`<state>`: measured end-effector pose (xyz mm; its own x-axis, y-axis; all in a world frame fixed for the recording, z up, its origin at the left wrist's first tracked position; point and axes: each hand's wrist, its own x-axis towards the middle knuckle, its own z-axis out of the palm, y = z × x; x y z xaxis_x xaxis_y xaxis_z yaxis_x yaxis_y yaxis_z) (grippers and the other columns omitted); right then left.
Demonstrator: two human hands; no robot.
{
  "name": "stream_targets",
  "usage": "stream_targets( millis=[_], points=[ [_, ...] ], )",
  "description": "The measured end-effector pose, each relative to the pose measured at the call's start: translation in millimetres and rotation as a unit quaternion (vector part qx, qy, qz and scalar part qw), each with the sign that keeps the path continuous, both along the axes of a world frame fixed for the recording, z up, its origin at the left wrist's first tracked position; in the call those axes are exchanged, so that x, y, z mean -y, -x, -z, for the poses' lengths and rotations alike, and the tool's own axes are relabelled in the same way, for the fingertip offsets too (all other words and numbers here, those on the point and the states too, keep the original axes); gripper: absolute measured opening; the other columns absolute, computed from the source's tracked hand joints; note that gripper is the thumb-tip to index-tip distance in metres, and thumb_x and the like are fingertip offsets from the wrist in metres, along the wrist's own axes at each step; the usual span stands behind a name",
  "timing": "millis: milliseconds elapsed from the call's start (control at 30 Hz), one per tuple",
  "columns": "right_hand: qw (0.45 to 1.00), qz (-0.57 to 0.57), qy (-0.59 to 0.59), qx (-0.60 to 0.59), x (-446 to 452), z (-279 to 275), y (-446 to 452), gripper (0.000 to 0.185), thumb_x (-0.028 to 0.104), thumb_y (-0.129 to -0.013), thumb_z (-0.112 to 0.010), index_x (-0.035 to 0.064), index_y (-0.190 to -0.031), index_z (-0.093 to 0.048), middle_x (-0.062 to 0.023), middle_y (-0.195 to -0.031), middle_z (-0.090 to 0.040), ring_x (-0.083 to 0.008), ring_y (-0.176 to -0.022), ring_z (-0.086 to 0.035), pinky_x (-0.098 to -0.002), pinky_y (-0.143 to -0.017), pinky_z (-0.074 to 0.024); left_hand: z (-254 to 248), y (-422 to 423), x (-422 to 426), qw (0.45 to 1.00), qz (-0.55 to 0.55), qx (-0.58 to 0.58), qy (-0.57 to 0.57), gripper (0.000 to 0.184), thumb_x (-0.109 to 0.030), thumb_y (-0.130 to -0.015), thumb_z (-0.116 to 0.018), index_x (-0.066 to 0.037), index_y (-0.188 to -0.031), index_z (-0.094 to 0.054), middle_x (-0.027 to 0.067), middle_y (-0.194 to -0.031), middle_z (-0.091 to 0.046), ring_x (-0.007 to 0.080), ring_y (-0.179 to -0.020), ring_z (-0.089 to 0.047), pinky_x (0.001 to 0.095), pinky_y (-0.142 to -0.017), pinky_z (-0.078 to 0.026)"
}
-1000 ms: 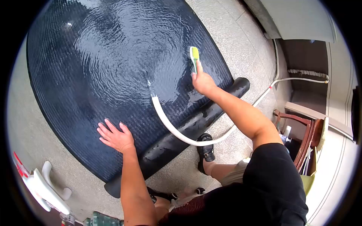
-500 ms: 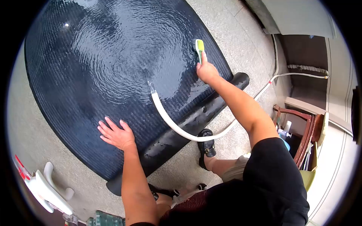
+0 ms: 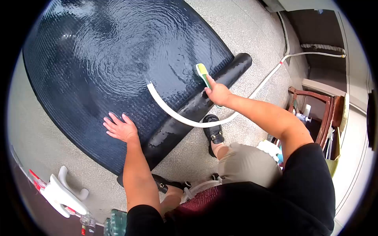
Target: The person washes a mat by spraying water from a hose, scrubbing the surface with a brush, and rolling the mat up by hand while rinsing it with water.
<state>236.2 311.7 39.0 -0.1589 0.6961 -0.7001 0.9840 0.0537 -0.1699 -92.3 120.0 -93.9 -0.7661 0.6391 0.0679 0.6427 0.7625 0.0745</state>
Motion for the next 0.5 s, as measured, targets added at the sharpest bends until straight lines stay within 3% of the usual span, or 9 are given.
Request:
stream_targets(
  millis=[167,233,267,367,400,433,500],
  points=[
    [0.991,0.12,-0.06,-0.018,-25.9,30.0,29.0,0.071,0.03,-0.095,-0.048,0.0071,-0.153,-0.014,-0.0299,-0.1,-0.065,-0.0434,-0.096,-0.064,-0.0497,-0.089,-0.0475,-30.5,8.2,-2.1,0.997,0.015,0.052,0.057,0.061,-0.043,-0.094,-0.052,-0.012,-0.145,-0.041,0.017,-0.154,-0.031,0.0351,-0.143,-0.027,0.0546,-0.115,-0.02],
    [0.98,0.182,-0.082,-0.021,-70.1,39.6,41.9,0.071,0.032,-0.095,-0.046,0.0086,-0.153,-0.013,-0.0252,-0.113,-0.064,-0.0391,-0.106,-0.062,-0.0473,-0.093,-0.0473,-56.0,0.3,-10.9,0.991,0.076,0.078,0.079,0.058,-0.041,-0.094,-0.053,-0.008,-0.141,-0.046,0.0181,-0.146,-0.042,0.0356,-0.135,-0.039,0.0533,-0.113,-0.025],
    [0.977,0.194,-0.092,-0.025,-91.8,43.5,41.3,0.069,0.032,-0.096,-0.044,0.0086,-0.153,-0.013,-0.0237,-0.117,-0.064,-0.038,-0.11,-0.061,-0.0467,-0.095,-0.0464,-56.8,-9.3,-14.2,0.985,0.144,0.09,-0.019,0.055,-0.039,-0.094,-0.054,-0.005,-0.137,-0.049,0.0183,-0.136,-0.051,0.0347,-0.126,-0.047,0.0531,-0.107,-0.032],
    [0.975,0.197,-0.089,-0.048,-120.3,47.0,30.9,0.071,0.033,-0.097,-0.043,0.0073,-0.154,-0.01,-0.0231,-0.114,-0.065,-0.0393,-0.11,-0.061,-0.0465,-0.098,-0.0451,-80.6,-76.6,-55.1,0.912,0.069,0.398,-0.074,0.061,-0.034,-0.094,-0.059,0.003,-0.139,-0.041,0.0171,-0.117,-0.062,0.0292,-0.096,-0.064,0.0393,-0.087,-0.05],
    [0.976,0.2,-0.054,-0.061,-112.4,44.1,30.8,0.072,0.032,-0.097,-0.043,0.0058,-0.153,-0.009,-0.0237,-0.11,-0.066,-0.0392,-0.103,-0.063,-0.0467,-0.092,-0.0487,-97.2,-100.4,-73.7,0.893,0.041,0.445,-0.045,0.069,-0.035,-0.091,-0.063,0.004,-0.141,-0.036,0.0153,-0.108,-0.066,0.029,-0.091,-0.066,0.0404,-0.087,-0.05],
    [0.976,0.202,-0.017,-0.074,-99.4,39.6,31.9,0.072,0.032,-0.097,-0.043,0.0043,-0.153,-0.007,-0.0244,-0.107,-0.067,-0.0391,-0.096,-0.066,-0.0469,-0.087,-0.0523,-77.9,-112.1,-78.6,0.885,0.082,0.456,-0.049,0.078,-0.032,-0.087,-0.068,0.003,-0.145,-0.029,0.0154,-0.102,-0.067,0.0313,-0.09,-0.066,0.0409,-0.087,-0.049],
    [0.96,0.228,0.035,-0.16,-52.4,18.4,37.8,0.079,0.028,-0.094,-0.047,-0.0002,-0.152,-0.002,-0.0257,-0.102,-0.067,-0.0351,-0.069,-0.069,-0.0437,-0.058,-0.0578,-72.2,-141.8,-94.3,0.883,0.083,0.459,-0.05,0.084,-0.018,-0.081,-0.068,-0.001,-0.148,-0.021,0.0218,-0.109,-0.066,0.0373,-0.097,-0.065,0.044,-0.089,-0.049]
  ],
)
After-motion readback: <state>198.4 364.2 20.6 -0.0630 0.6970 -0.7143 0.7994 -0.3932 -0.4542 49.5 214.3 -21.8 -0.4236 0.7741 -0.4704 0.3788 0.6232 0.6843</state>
